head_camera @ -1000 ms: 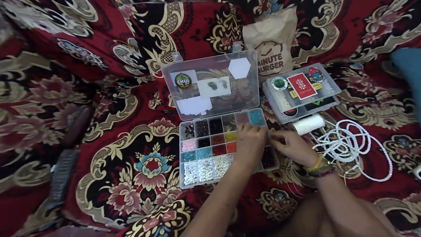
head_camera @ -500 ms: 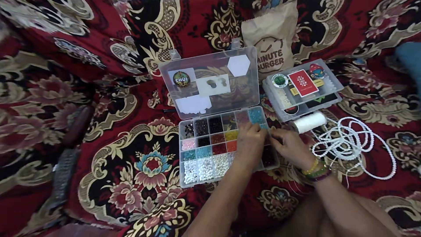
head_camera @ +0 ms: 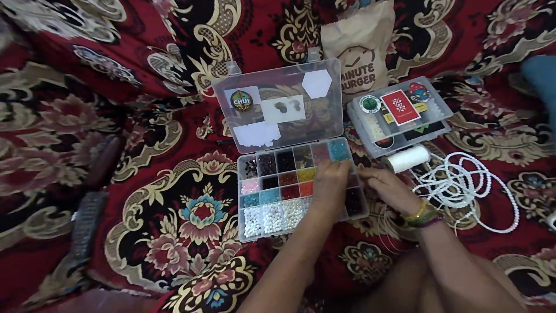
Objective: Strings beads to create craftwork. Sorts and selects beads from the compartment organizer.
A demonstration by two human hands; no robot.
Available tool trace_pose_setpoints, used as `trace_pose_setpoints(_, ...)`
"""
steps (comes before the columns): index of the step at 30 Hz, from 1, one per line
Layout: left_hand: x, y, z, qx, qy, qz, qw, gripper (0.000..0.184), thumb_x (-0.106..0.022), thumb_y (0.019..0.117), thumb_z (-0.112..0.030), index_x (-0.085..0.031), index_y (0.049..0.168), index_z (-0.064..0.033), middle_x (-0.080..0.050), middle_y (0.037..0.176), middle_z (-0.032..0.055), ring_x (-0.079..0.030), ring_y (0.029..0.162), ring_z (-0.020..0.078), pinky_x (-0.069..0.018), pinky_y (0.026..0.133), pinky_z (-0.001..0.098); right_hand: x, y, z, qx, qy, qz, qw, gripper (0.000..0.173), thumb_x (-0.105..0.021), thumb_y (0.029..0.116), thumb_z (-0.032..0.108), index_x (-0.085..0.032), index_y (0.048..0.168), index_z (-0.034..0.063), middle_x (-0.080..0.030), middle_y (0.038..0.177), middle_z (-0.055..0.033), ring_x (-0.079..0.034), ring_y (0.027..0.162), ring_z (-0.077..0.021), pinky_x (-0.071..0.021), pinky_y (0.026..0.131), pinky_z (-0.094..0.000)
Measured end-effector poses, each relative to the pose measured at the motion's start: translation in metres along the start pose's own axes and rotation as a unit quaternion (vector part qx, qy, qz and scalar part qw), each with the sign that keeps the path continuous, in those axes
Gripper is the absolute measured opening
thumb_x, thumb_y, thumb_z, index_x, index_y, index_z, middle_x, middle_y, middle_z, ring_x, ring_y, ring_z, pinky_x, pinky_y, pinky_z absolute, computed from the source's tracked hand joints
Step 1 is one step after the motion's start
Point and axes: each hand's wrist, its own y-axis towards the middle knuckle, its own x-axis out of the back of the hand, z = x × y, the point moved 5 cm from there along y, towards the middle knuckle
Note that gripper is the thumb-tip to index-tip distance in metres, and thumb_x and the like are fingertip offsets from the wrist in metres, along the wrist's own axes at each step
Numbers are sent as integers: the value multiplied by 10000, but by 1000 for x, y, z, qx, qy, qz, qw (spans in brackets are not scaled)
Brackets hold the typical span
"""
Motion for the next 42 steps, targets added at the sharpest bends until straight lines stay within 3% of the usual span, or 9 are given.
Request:
trace_pose_setpoints(2, 4, -1, 0, 12, -10, 11, 1000, 119, -741, 889, -79, -743, 976, 2, -748, 918, 148, -719, 936, 355, -557, 899, 491, 1, 0, -2, -20, 26, 12, 999, 396, -365, 1032, 68, -650, 1298, -4, -658, 980, -74, -529, 703, -61, -458, 644, -250)
trace_pose_setpoints(5, 14, -1, 1, 35, -57, 20, 998, 172, -705, 915, -51, -748, 1073, 2, -751, 995, 170, -726, 962, 344, -570, 899, 476, 2, 0, -2, -31, 42, 7, 999, 381, -401, 1032, 67, -647, 1317, 8, -664, 960, -62, -524, 677, -49, -456, 626, -236)
trace_pose_setpoints(9, 30, 4, 12, 53, -82, -21, 995, 162, -652, 940, 1, -754, 1065, -4, -747, 1023, 150, -732, 939, 286, -584, 883, 435, 2, 3, -4, -27, 50, -48, 997, 368, -431, 1016, 62, -677, 1284, 13, -694, 978, -70, -567, 707, -50, -488, 660, -237)
trace_pose_setpoints(13, 30, 12, 20, 58, -49, -30, 997, 160, -674, 929, -10, -778, 1046, -45, -738, 1019, 161, -686, 1026, 359, -535, 926, 514, 1, 8, -6, -29, 51, -76, 995, 362, -458, 1021, 77, -672, 1308, 24, -703, 1021, -87, -605, 747, -72, -515, 697, -257)
trace_pose_setpoints(19, 18, 22, 13, 36, -4, 34, 999, 150, -715, 936, -131, -804, 1054, -112, -750, 1082, 117, -650, 1123, 361, -441, 1008, 576, 1, 6, -6, -7, 28, -37, 999, 388, -470, 1028, 101, -630, 1372, 21, -676, 1273, -141, -660, 1042, -131, -525, 920, -306)
trace_pose_setpoints(22, 19, 13, 4, -17, 8, -5, 1000, 110, -754, 899, -176, -791, 977, -109, -737, 1000, 116, -676, 1022, 346, -485, 935, 571, 3, 4, -4, -20, 34, 2, 999, 379, -452, 1051, 102, -611, 1385, 21, -675, 1230, -121, -629, 859, -64, -523, 761, -235)
trace_pose_setpoints(25, 20, -7, -8, -37, 30, 48, 998, 96, -764, 885, -209, -799, 933, -133, -755, 920, 88, -705, 942, 322, -488, 926, 573, 3, 1, -2, -29, 23, 0, 999, 343, -494, 1067, 148, -640, 1348, 17, -701, 1147, -121, -639, 839, -81, -531, 776, -262)
trace_pose_setpoints(33, 9, -22, -4, -37, 30, 10, 999, 74, -744, 888, -183, -805, 918, -155, -720, 835, 77, -693, 836, 291, -505, 787, 510, -5, -7, 4, 27, -47, 16, 998, 363, -462, 1046, 83, -640, 1349, -9, -672, 1297, -180, -634, 1218, -235, -469, 1077, -399)
trace_pose_setpoints(42, 3, -23, -10, -60, 16, -16, 998, 66, -745, 843, -70, -795, 856, -110, -691, 771, 81, -688, 764, 257, -514, 782, 475, -10, -6, 6, 64, -90, -12, 994, 354, -462, 1029, 62, -665, 1303, -33, -675, 1265, -224, -627, 1230, -302, -462, 1084, -436)
